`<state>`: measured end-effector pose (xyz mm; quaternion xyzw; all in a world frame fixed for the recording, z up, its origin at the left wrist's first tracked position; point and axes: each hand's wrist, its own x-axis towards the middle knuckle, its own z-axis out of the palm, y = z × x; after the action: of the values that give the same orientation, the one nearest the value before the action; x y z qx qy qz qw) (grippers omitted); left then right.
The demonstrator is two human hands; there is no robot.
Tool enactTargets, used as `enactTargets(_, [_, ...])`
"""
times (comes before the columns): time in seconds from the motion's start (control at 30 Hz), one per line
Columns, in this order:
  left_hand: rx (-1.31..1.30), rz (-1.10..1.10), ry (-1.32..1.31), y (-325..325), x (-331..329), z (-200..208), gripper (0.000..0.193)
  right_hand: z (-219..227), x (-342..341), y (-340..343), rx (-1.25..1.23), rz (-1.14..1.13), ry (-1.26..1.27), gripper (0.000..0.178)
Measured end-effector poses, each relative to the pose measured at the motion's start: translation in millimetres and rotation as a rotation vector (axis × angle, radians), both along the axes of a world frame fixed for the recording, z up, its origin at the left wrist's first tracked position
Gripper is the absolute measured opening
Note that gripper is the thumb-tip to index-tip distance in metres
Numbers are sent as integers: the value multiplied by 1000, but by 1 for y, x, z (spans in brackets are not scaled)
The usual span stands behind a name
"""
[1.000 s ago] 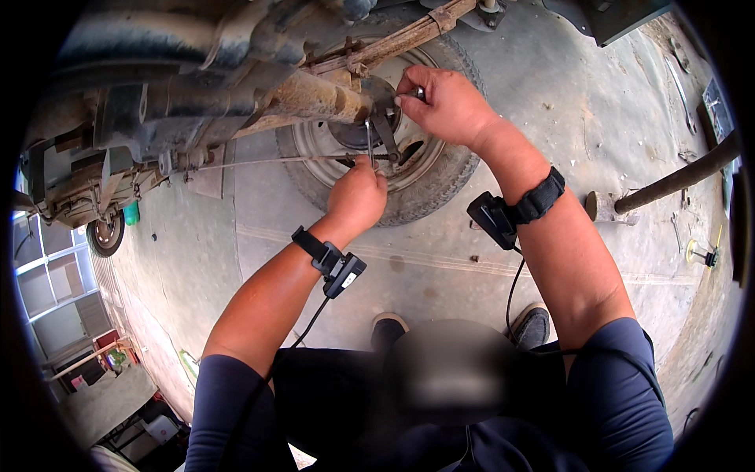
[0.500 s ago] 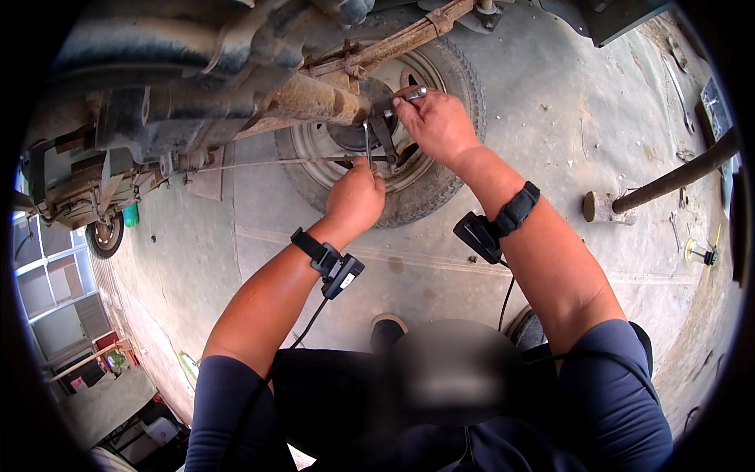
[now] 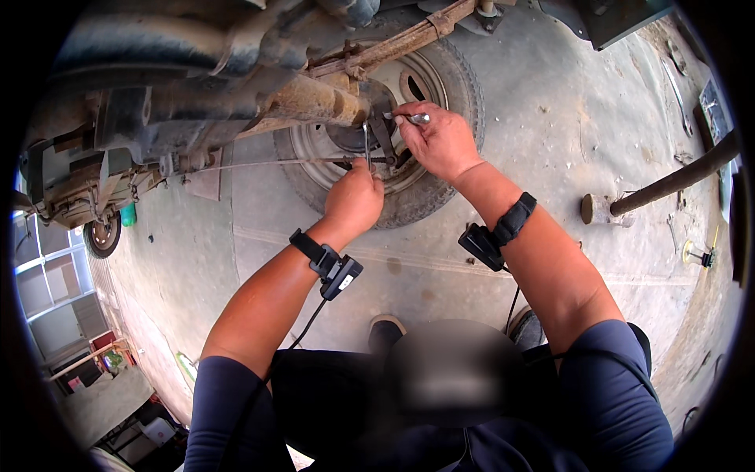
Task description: The person works under a lifted vehicle, using a wrench and a long metal bar to loosen and tighten bolts on the rear axle and suspension assembly. They repeatedly adjust the tools and reposition their hands to apply leverage on the fasteners.
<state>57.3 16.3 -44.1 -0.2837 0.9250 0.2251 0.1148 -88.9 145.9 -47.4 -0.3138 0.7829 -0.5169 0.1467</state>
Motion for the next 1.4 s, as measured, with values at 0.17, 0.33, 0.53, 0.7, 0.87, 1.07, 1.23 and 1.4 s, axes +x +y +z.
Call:
enactTargets(0.17, [-18, -38, 26, 0, 0, 0, 28, -11, 9, 6, -120, 37, -12, 23])
enactTargets(0.33, [-13, -29, 13, 0, -1, -1, 29, -10, 2, 3, -126, 70, 55, 23])
enactTargets(0.53, [0, -13, -3, 1, -1, 0, 28, -8, 1, 3, -93, 92, 68, 23])
enactTargets(0.7, [7, 19, 2, 0, -1, -3, 25, -12, 9, 2, -115, 72, 58, 23])
enactTargets(0.87, [-1, 8, 22, 1, -2, -1, 25, -6, 1, -1, -89, 66, 69, 24])
enactTargets(1.07, [15, 16, 8, 0, -2, -2, 25, -8, 8, 0, -88, 38, 69, 25])
enactTargets(1.23, [-3, -6, 26, 1, 0, -2, 26, -5, 4, -2, -63, 47, 77, 26])
enactTargets(1.4, [-4, 28, -37, 4, -4, 3, 25, -1, 2, -5, 16, 77, 146, 25])
